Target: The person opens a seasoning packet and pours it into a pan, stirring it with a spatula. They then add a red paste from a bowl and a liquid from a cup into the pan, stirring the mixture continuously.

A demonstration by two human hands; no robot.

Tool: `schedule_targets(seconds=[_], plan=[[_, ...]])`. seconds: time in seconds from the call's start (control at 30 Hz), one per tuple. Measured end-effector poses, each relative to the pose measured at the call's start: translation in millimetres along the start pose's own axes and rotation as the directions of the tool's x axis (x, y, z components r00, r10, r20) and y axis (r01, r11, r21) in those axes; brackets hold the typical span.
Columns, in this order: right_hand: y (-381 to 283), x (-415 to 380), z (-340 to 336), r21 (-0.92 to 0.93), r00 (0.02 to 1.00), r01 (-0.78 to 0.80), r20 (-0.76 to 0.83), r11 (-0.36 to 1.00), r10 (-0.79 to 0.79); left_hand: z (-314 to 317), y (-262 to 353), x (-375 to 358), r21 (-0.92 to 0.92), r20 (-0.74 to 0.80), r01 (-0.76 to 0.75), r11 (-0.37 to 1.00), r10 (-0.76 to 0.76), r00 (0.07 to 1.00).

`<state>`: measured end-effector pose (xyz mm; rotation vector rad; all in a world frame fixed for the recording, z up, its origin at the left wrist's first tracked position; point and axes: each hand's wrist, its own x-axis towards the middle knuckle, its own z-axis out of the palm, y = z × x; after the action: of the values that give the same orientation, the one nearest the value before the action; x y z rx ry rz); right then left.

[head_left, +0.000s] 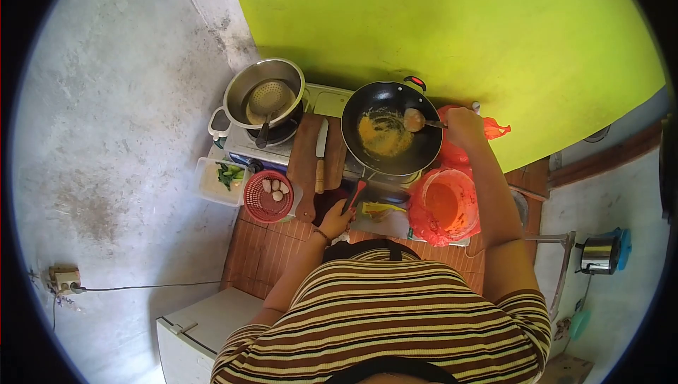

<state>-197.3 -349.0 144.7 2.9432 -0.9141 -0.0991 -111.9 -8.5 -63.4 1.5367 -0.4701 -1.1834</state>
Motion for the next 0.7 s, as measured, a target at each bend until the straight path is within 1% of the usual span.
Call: schedule_targets(seconds=[0.07, 0.17, 0.23, 0.27, 0.33, 0.37, 0.47, 0.57, 0.67, 0.7], plan=[[-3.2, 2.7, -4.2, -0.143, 0.998, 0.035, 0.06, 0.989, -0.026, 1.5, 9.0, -3.6, 0.049, -0.02, 0.005, 0.999, -0.004, 1.0], [-13.6, -5.0, -26.6, -0.075, 0.971, 0.111, 0.221, 0.991, -0.092, 1.9, 10.4, -4.1, 0.035, -0.021, 0.008, 0.999, -0.007, 1.0], [-17.6, -2.1, -29.6, 0.163, 0.919, 0.063, 0.376, 0.985, -0.121, 0.8, 5.3, -1.5, 0.021, -0.01, -0.002, 1.0, 0.002, 1.0], [-17.8, -1.8, -29.6, 0.275, 0.883, 0.021, 0.445, 0.961, -0.147, 0.4, 2.9, -0.1, 0.015, -0.003, -0.007, 1.0, 0.007, 1.0], [-18.6, -2.9, 2.3, 0.329, 0.966, 0.063, 0.218, 0.942, -0.141, -0.7, 2.6, -0.5, 0.021, 0.01, 0.01, 1.0, -0.011, 1.0], [-19.7, -2.4, 20.6, 0.351, 0.986, 0.092, 0.098, 0.932, -0.134, -1.9, 3.2, -0.3, 0.023, 0.013, 0.017, 1.0, -0.018, 1.0], [-42.7, -8.6, 46.4, 0.276, 0.997, -0.071, 0.01, 0.958, 0.071, -3.6, -1.6, 2.3, 0.008, 0.028, 0.024, 1.0, -0.024, 0.999], [-37.9, -13.4, 67.2, 0.462, 0.998, 0.057, -0.007, 0.885, -0.061, -1.9, 10.6, -3.1, -0.009, 0.024, 0.061, 0.998, -0.061, 0.998], [-41.8, -43.7, 16.0, 0.325, 0.988, -0.049, 0.156, 0.944, -0.002, -2.2, 2.9, -1.1, -0.011, 0.028, 0.009, 1.0, -0.009, 1.0], [-44.0, -45.9, 16.2, 0.288, 0.988, -0.1, 0.142, 0.952, 0.061, -2.9, 0.4, 0.9, -0.005, 0.027, 0.012, 1.0, -0.012, 1.0]])
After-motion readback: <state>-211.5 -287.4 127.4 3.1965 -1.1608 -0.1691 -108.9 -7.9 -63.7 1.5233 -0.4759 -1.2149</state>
